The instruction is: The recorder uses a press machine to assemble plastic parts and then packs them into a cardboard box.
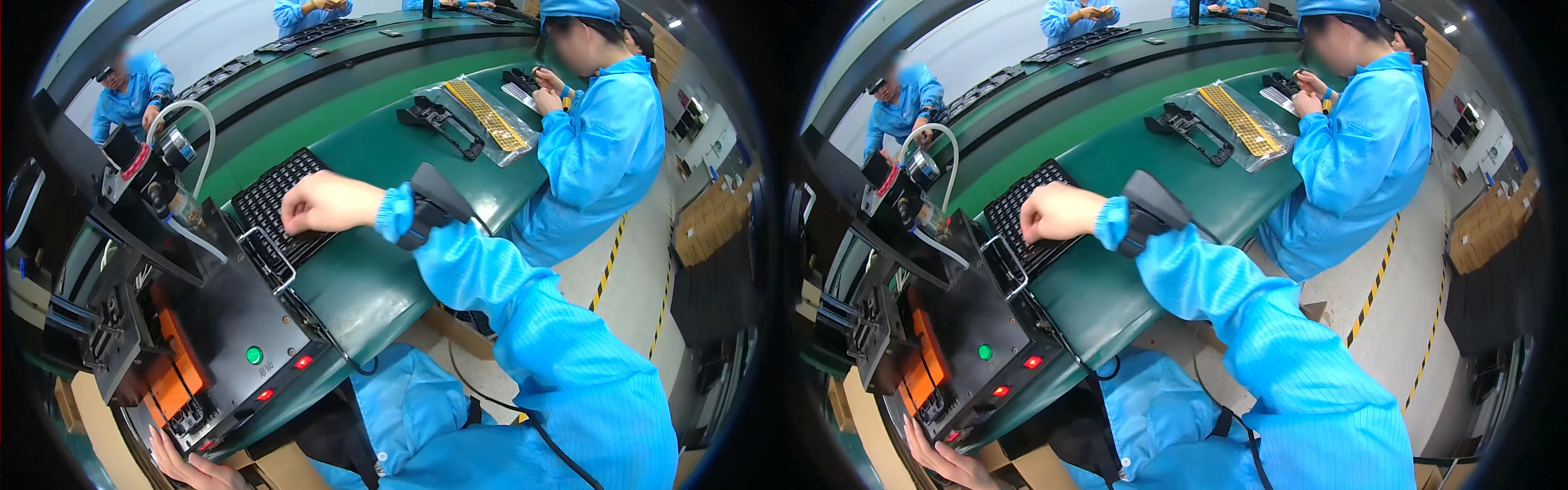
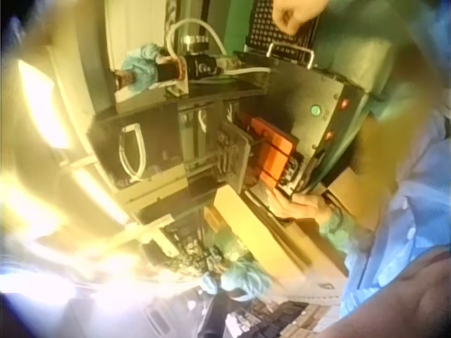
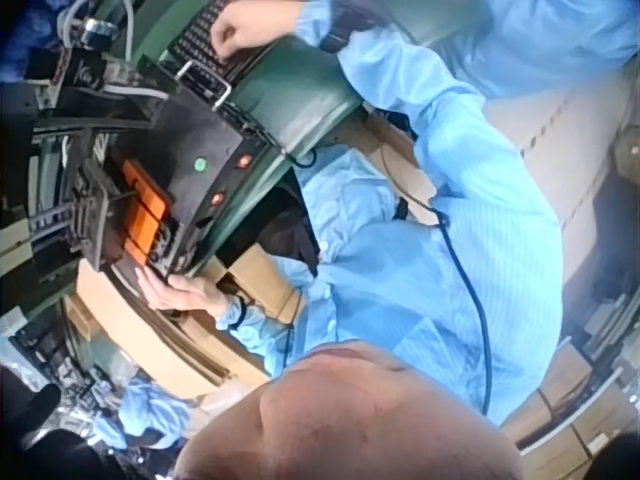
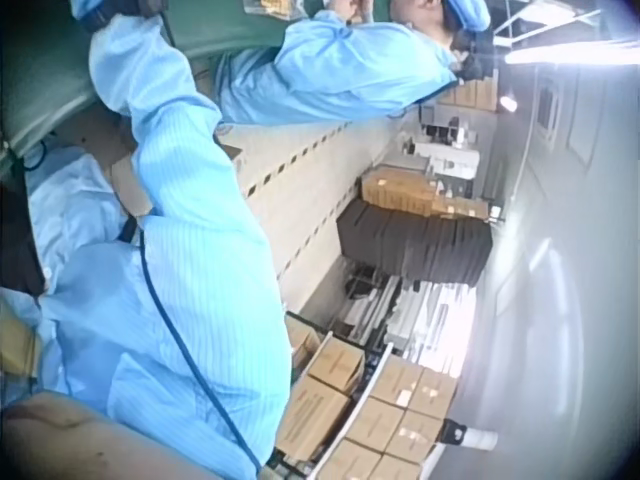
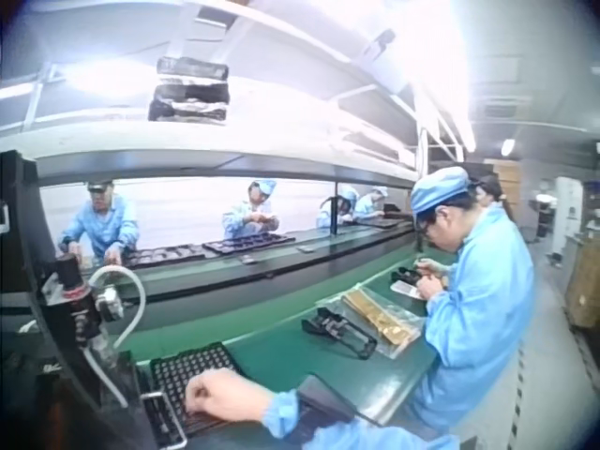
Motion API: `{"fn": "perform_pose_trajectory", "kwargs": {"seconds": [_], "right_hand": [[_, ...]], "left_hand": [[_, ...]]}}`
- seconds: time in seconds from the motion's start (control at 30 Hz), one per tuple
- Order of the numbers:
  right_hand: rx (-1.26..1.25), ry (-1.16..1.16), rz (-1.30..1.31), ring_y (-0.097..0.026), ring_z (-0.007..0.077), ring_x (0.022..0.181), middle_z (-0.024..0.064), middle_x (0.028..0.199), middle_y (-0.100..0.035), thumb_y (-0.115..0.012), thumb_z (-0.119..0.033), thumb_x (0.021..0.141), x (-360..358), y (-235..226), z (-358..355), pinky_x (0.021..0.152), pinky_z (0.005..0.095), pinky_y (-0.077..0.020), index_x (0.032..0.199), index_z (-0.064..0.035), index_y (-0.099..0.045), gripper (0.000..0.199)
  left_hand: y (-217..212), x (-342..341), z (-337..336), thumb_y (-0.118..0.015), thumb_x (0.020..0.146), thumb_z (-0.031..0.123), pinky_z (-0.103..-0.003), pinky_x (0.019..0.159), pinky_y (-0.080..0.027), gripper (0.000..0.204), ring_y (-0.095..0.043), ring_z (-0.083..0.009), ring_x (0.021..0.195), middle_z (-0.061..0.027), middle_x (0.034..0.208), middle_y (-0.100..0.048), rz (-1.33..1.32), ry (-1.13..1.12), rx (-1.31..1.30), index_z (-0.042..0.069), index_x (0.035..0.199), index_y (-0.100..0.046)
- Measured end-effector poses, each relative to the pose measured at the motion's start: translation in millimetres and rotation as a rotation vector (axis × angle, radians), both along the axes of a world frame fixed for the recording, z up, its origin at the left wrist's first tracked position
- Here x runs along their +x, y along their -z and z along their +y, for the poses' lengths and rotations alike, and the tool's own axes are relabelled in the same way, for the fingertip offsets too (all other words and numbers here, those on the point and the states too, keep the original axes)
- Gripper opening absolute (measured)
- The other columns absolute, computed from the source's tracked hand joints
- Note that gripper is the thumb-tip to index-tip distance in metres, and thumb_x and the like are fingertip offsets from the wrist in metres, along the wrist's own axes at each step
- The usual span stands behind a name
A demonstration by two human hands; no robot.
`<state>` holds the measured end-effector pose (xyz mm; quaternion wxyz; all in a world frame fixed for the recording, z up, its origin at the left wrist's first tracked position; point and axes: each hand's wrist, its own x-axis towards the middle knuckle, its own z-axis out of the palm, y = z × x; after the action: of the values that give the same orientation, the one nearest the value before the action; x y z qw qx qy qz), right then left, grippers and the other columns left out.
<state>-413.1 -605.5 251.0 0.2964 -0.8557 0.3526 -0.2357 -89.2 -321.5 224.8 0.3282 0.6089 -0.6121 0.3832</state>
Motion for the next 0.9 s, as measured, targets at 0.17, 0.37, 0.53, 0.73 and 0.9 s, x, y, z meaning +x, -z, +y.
{"fn": "perform_pose_trajectory", "kwargs": {"seconds": [0.17,0.37,0.53,0.73,0.9], "right_hand": [[-0.545,0.764,-0.081,-0.067,0.0344,0.087,0.0172,0.093,-0.069,-0.065,-0.015,0.086,-131.4,14.1,-4.4,0.079,0.0411,-0.0538,0.093,-0.0036,-0.071,0.014],[-0.524,0.734,0.111,-0.064,0.0363,0.088,0.0175,0.090,-0.066,-0.065,-0.010,0.085,-218.5,69.1,35.0,0.080,0.0421,-0.0507,0.086,-0.0008,-0.066,0.009],[-0.262,0.624,0.017,-0.068,0.0297,0.080,0.0152,0.086,-0.069,-0.068,-0.011,0.085,-140.1,34.4,90.2,0.074,0.0367,-0.0533,0.090,0.0006,-0.068,0.013],[-0.278,0.576,0.039,-0.065,0.0187,0.077,0.0098,0.084,-0.068,-0.070,-0.010,0.086,-155.8,17.7,68.7,0.071,0.0301,-0.0516,0.092,0.0016,-0.068,0.014],[-0.486,0.453,0.204,-0.061,0.0336,0.090,0.0143,0.089,-0.064,-0.064,-0.013,0.087,-177.2,22.3,32.6,0.081,0.0408,-0.0496,0.090,-0.0002,-0.067,0.013]], "left_hand": [[19.6,26.5,14.1,-0.032,0.103,0.019,-0.048,0.112,-0.027,0.044,-0.043,-0.0344,0.133,-0.0187,0.141,-0.051,0.062,-0.038,0.169,-0.005,0.135,-0.049],[26.2,29.6,9.2,-0.032,0.102,0.019,-0.048,0.112,-0.027,0.043,-0.044,-0.0341,0.132,-0.0184,0.140,-0.051,0.055,-0.042,0.128,-0.005,0.134,-0.050],[30.9,35.2,8.2,-0.032,0.102,0.017,-0.045,0.112,-0.030,0.042,-0.046,-0.0331,0.130,-0.0185,0.136,-0.053,0.055,-0.045,0.064,-0.006,0.133,-0.051],[28.7,31.2,5.2,-0.032,0.103,0.016,-0.044,0.112,-0.030,0.042,-0.046,-0.0334,0.130,-0.0189,0.137,-0.052,0.050,-0.013,0.064,-0.006,0.132,-0.051],[30.2,33.9,6.2,-0.031,0.103,0.016,-0.044,0.112,-0.030,0.042,-0.046,-0.0333,0.130,-0.0189,0.137,-0.052,0.037,-0.037,0.073,-0.006,0.133,-0.051]]}}
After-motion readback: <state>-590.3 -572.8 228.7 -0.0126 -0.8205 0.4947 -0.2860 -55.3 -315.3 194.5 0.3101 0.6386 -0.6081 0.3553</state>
